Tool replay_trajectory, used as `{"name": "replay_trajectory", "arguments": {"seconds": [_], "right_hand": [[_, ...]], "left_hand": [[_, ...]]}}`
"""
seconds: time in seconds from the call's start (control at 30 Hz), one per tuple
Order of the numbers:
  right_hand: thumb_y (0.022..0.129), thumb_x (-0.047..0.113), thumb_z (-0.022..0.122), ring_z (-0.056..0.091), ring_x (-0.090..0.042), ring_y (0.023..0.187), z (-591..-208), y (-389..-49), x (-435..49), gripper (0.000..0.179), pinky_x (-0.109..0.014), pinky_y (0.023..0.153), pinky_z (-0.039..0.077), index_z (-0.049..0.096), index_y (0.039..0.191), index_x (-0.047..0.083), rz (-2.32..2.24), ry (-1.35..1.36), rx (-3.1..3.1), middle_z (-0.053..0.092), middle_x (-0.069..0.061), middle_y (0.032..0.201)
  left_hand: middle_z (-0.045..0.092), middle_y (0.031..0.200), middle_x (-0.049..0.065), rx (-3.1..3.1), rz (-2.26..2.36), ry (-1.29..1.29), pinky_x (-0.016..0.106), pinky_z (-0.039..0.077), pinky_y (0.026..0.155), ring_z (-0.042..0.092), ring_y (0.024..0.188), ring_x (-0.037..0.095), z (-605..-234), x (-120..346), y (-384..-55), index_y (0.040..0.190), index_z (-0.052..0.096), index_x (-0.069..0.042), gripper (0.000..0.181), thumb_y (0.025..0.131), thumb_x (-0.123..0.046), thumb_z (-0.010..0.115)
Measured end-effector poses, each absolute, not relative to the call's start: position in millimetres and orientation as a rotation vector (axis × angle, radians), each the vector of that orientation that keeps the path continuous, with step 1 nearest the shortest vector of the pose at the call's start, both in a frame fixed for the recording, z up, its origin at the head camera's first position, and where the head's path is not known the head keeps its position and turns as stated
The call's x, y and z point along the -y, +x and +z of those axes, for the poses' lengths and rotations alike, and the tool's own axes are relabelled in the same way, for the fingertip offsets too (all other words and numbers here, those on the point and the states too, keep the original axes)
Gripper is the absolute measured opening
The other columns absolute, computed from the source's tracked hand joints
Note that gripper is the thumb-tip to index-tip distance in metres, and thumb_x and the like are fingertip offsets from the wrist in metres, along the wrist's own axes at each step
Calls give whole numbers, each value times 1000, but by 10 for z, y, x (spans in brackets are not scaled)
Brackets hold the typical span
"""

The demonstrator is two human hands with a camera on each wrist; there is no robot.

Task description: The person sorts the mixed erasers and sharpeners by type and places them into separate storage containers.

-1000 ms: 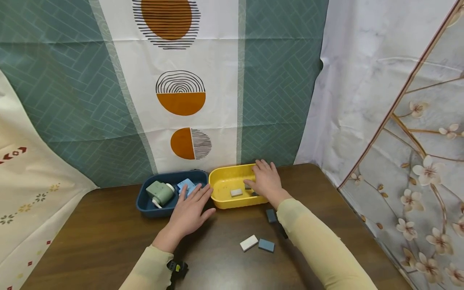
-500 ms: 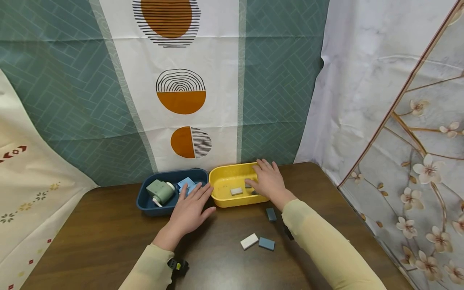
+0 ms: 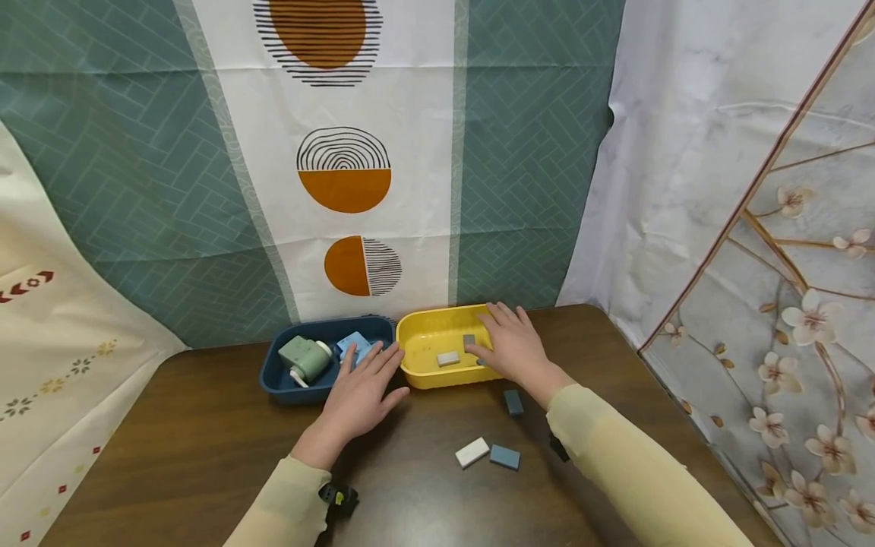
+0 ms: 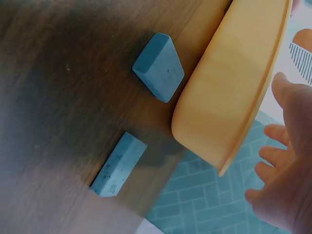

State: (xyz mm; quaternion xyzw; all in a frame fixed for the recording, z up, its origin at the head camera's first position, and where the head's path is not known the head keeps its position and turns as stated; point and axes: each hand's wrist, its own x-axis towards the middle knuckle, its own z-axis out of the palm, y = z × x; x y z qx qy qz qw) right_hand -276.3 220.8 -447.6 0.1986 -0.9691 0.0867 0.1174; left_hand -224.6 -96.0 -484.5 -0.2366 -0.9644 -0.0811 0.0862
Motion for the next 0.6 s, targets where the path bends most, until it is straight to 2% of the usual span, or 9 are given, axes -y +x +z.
{"name": "replay_trajectory", "arguments": {"seconds": [0.37, 0.6], "right_hand": [[107, 49, 72, 36, -44, 160, -4439, -2590, -2325, 73, -66, 132, 19, 56, 159, 1, 266, 637, 2813, 42, -22, 172], [106, 47, 75, 38, -46, 159, -4405, -2487, -2414, 73, -67, 131, 21, 57, 159, 1, 251, 649, 2800, 44, -23, 171]], "left_hand": [[35, 179, 3, 2866, -243, -711, 66, -2, 133, 28, 166, 31, -4858, 964, -2248, 170, 45, -16, 73, 111, -53, 64], [35, 179, 4, 2867, -253, -711, 66, -2, 133, 28, 166, 32, -4847, 957, -2245, 170, 46, -15, 73, 111, -53, 64]]}}
